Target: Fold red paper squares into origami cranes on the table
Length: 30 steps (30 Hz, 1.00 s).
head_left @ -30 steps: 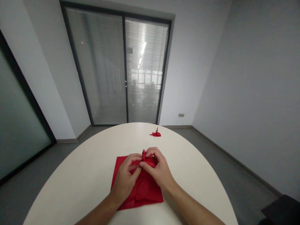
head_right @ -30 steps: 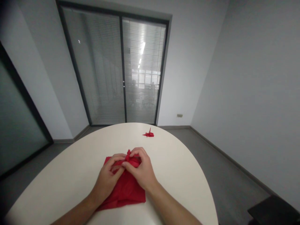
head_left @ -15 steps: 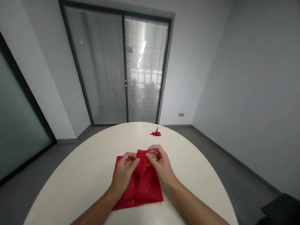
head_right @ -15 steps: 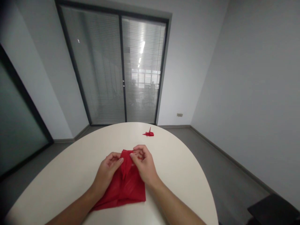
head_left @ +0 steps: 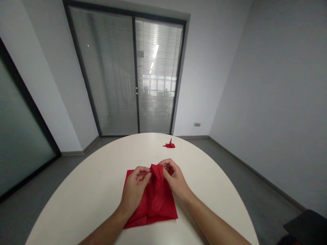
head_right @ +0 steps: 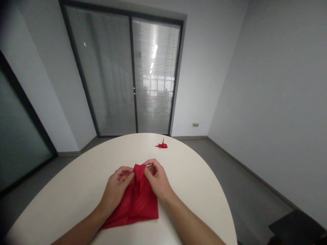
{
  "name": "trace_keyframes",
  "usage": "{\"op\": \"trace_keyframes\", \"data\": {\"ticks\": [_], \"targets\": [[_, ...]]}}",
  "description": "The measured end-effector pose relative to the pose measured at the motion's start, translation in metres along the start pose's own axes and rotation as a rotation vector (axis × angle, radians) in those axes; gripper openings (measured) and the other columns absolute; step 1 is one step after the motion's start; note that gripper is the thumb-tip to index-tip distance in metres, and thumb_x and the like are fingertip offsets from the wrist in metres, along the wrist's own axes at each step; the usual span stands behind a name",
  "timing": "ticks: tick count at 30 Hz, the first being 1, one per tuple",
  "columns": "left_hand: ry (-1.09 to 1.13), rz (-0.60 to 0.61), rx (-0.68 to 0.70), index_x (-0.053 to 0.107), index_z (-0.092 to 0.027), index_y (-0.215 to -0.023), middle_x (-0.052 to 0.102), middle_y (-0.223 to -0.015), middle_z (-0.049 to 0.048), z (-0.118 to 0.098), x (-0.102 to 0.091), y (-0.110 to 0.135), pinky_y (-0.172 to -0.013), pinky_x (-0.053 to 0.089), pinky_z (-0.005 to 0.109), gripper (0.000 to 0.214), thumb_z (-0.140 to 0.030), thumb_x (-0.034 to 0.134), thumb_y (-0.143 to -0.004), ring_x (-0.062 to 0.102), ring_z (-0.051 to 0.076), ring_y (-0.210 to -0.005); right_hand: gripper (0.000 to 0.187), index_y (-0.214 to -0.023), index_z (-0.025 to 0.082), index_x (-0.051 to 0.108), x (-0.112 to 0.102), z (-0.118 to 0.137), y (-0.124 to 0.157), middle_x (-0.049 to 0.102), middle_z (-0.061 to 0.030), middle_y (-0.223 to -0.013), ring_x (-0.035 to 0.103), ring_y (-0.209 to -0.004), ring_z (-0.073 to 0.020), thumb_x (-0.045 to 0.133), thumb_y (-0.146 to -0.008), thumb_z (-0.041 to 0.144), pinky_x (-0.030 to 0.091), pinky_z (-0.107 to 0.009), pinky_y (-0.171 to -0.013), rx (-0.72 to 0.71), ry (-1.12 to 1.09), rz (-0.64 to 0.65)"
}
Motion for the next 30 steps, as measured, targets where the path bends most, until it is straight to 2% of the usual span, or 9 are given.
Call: {"op": "trace_keyframes", "data": {"ticks": [3, 6, 9, 13, 18, 22, 26, 28, 30], "targets": [[-0.045, -0.014, 0.058, 0.063, -0.020, -0.091, 0.069, -0.089, 0.0030, -0.004, 0.001, 0.002, -0.075, 0.056, 0.028, 0.018, -0.034, 0.067, -0.080, 0.068, 0.018, -0.083, 0.033, -0.077, 0.019, 0.058, -0.002, -0.002, -0.002, 0.055, 0.0023, -0.070, 0.047, -0.064, -0.0129, 0.061, -0.090, 0.049, 0.039, -0.025, -0.062, 0.032, 0.020, -0.010], [-0.103, -0.007, 0.085, 0.062, -0.021, -0.096, 0.067, -0.094, 0.0033, -0.006, 0.003, 0.004, -0.072, 0.057, 0.027, 0.019, -0.032, 0.063, -0.082, 0.067, 0.017, -0.086, 0.040, -0.069, 0.018, 0.056, -0.004, 0.000, -0.003, 0.053, 0.0020, -0.066, 0.046, -0.064, -0.0133, 0.059, -0.091, 0.052, 0.038, -0.026, -0.063, 0.034, 0.080, -0.026], [-0.152, -0.013, 0.093, 0.063, -0.021, -0.097, 0.067, -0.094, 0.0037, -0.007, 0.002, 0.005, -0.068, 0.057, 0.026, 0.018, -0.033, 0.061, -0.084, 0.066, 0.017, -0.083, 0.039, -0.072, 0.018, 0.060, -0.007, 0.003, -0.003, 0.057, 0.0001, -0.072, 0.049, -0.068, -0.0146, 0.060, -0.091, 0.052, 0.039, -0.027, -0.067, 0.014, 0.146, -0.048], [-0.176, -0.038, 0.111, 0.062, -0.020, -0.092, 0.065, -0.091, 0.0030, -0.009, -0.001, 0.006, -0.072, 0.057, 0.028, 0.015, -0.033, 0.060, -0.084, 0.066, 0.017, -0.082, 0.040, -0.074, 0.018, 0.060, 0.001, 0.005, -0.003, 0.055, 0.0010, -0.068, 0.048, -0.066, -0.0146, 0.057, -0.091, 0.054, 0.038, -0.028, -0.066, 0.044, 0.132, 0.023], [-0.198, -0.001, 0.079, 0.059, -0.020, -0.091, 0.065, -0.093, 0.0038, -0.004, 0.004, 0.005, -0.073, 0.056, 0.029, 0.016, -0.036, 0.056, -0.089, 0.066, 0.019, -0.086, 0.038, -0.075, 0.019, 0.061, 0.001, 0.010, -0.004, 0.060, -0.0009, -0.079, 0.052, -0.075, -0.0158, 0.058, -0.091, 0.053, 0.041, -0.029, -0.073, 0.022, 0.121, 0.035], [-0.222, -0.013, 0.080, 0.059, -0.020, -0.092, 0.064, -0.093, 0.0039, -0.002, 0.001, 0.006, -0.072, 0.055, 0.029, 0.017, -0.036, 0.053, -0.090, 0.067, 0.019, -0.086, 0.038, -0.076, 0.019, 0.060, 0.004, -0.001, -0.003, 0.055, 0.0014, -0.070, 0.050, -0.066, -0.0142, 0.058, -0.092, 0.053, 0.042, -0.028, -0.066, 0.059, 0.091, 0.073], [-0.267, -0.008, 0.098, 0.058, -0.020, -0.092, 0.065, -0.092, 0.0036, -0.003, 0.000, 0.006, -0.070, 0.055, 0.030, 0.016, -0.035, 0.052, -0.092, 0.067, 0.019, -0.084, 0.034, -0.095, 0.019, 0.063, 0.005, -0.008, -0.002, 0.056, 0.0023, -0.072, 0.052, -0.063, -0.0137, 0.063, -0.088, 0.053, 0.045, -0.028, -0.063, 0.086, 0.010, 0.064], [-0.299, -0.002, 0.143, 0.059, -0.020, -0.093, 0.065, -0.092, 0.0037, -0.007, 0.001, 0.007, -0.072, 0.055, 0.030, 0.014, -0.032, 0.051, -0.093, 0.067, 0.019, -0.085, 0.035, -0.105, 0.020, 0.064, 0.004, -0.010, -0.002, 0.061, 0.0007, -0.077, 0.056, -0.067, -0.0148, 0.065, -0.087, 0.051, 0.047, -0.029, -0.066, 0.099, 0.010, 0.062], [-0.343, 0.005, 0.225, 0.059, -0.021, -0.094, 0.066, -0.094, 0.0037, -0.014, 0.002, 0.008, -0.077, 0.055, 0.031, 0.012, -0.028, 0.049, -0.094, 0.066, 0.019, -0.088, 0.033, -0.104, 0.020, 0.067, 0.006, -0.010, -0.003, 0.067, -0.0025, -0.086, 0.061, -0.076, -0.0174, 0.069, -0.084, 0.046, 0.049, -0.031, -0.074, 0.103, 0.026, 0.088]]}}
Point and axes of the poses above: each hand's wrist, its own y-axis away from the middle knuckle, its own x-axis out of the palm, z = x × y, the point moved 10 cm from there along -y, towards the middle knuckle
